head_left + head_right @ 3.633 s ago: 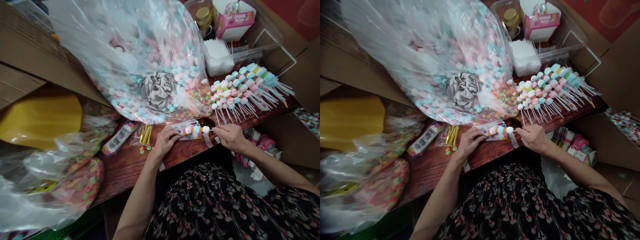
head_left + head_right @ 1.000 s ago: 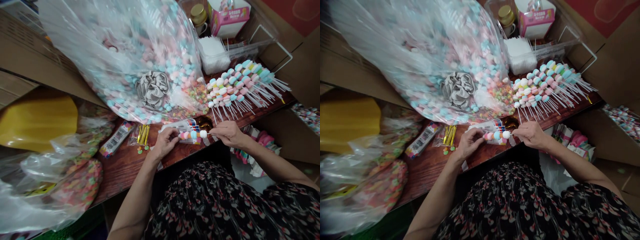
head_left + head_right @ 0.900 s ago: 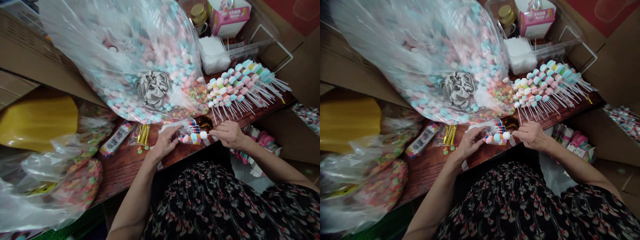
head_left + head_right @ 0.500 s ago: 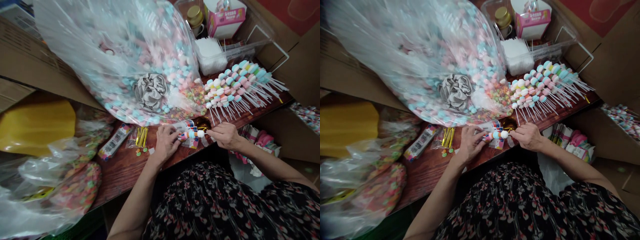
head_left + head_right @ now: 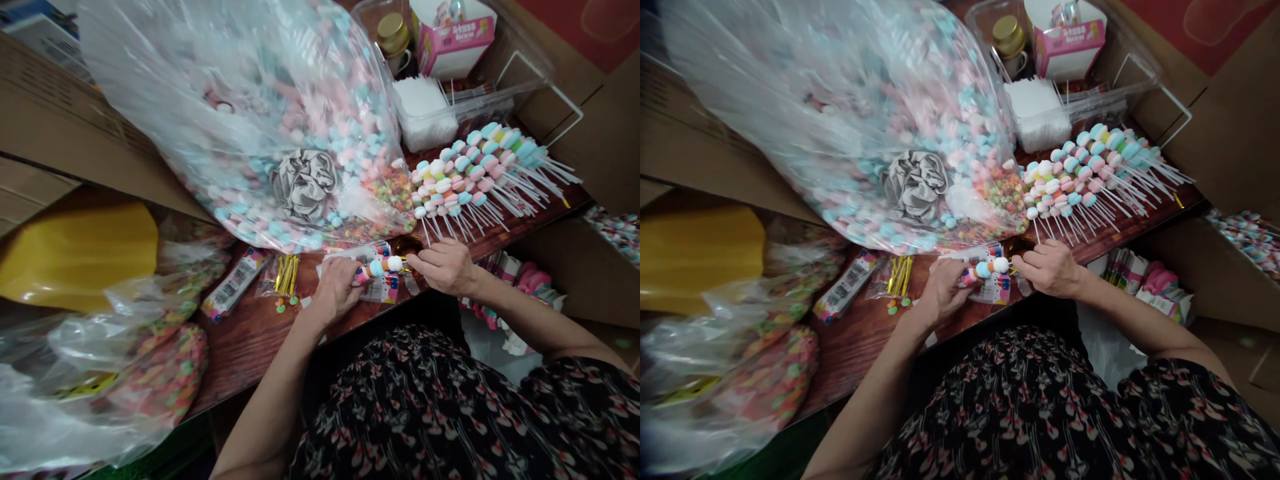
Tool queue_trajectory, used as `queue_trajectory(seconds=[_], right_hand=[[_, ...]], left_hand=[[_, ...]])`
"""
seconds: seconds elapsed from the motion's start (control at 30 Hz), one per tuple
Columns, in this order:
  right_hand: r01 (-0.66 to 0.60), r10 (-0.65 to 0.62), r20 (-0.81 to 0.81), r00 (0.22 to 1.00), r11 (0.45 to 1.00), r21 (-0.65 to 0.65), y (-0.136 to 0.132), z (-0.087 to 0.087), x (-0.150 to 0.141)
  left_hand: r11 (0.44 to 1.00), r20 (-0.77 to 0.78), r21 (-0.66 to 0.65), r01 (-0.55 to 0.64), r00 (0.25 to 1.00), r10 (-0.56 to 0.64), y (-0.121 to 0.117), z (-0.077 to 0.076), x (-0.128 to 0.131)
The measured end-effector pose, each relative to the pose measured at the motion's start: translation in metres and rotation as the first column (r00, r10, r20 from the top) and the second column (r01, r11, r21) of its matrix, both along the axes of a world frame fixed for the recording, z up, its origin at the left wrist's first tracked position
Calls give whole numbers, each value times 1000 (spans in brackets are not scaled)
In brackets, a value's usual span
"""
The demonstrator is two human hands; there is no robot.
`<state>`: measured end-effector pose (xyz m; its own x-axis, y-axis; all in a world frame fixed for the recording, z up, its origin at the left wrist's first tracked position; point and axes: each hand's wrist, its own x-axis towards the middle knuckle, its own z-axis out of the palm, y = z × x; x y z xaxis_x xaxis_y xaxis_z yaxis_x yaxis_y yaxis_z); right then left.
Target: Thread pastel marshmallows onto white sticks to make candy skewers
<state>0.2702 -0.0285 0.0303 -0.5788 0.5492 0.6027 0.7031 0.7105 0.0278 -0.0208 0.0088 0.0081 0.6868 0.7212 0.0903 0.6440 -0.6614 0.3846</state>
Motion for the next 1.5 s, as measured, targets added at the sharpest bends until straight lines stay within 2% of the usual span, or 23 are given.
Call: queue_trajectory(seconds=[0.13,0.23,0.3,0.37,0.47,0.53,0.6,0.67,0.77,0.87,0.97,1.07,1.13,1.2,1.27,1.3,1.37,1.43,1.47,1.5], right_hand=[[-66,68,19,998,996,-65,16,14,2],[-119,126,17,992,968,-223,29,25,3],[-114,125,8,992,923,-367,35,31,3],[-99,91,-40,995,856,-507,39,33,2],[-141,40,-172,984,764,-630,42,31,1],[-147,6,-222,975,768,-623,41,28,-1],[-132,10,-215,977,818,-560,38,26,-5],[-138,66,-160,985,860,-491,36,26,-10],[-166,159,-56,986,867,-470,37,30,-15],[-199,166,-109,980,804,-561,42,31,-13],[-299,97,-322,942,681,-668,46,28,-10],[-354,7,-432,902,586,-729,44,23,-10],[-346,-35,-445,895,577,-740,40,20,-13],[-340,-75,-471,879,594,-729,35,18,-16],[-362,-165,-547,820,591,-721,29,17,-19],[-389,-246,-611,753,582,-714,27,16,-21],[-471,-429,-732,529,570,-674,21,14,-26],[-565,-544,-779,312,554,-612,13,11,-36],[-612,-564,-784,259,532,-585,9,11,-44],[-655,-566,-785,251,498,-568,6,10,-53]], left_hand=[[995,-39,-96,8,999,-11,0,12,7],[992,-98,-122,10,995,-22,0,15,13],[993,-148,-115,-4,989,-13,1,16,15],[995,-183,-95,-37,983,19,3,19,15],[990,-183,-102,-96,980,77,6,25,14],[976,-123,-182,-119,988,97,7,29,14],[948,-30,-297,-117,993,113,7,31,15],[915,47,-391,-101,991,129,6,32,17],[889,96,-446,-104,982,163,4,33,17],[911,105,-392,-130,977,185,3,36,13],[951,56,-238,-200,974,219,2,37,3],[944,14,-173,-282,957,289,1,35,-8],[931,53,-224,-287,951,306,-1,30,-13],[901,140,-342,-267,934,330,-4,26,-15],[838,220,-484,-251,892,394,-9,23,-15],[806,247,-537,-251,866,434,-11,23,-14],[760,290,-600,-250,817,498,-13,26,-11],[738,338,-637,-222,780,526,-14,31,-5],[730,364,-654,-198,764,533,-14,33,-2],[718,382,-674,-173,751,539,-14,35,3]])
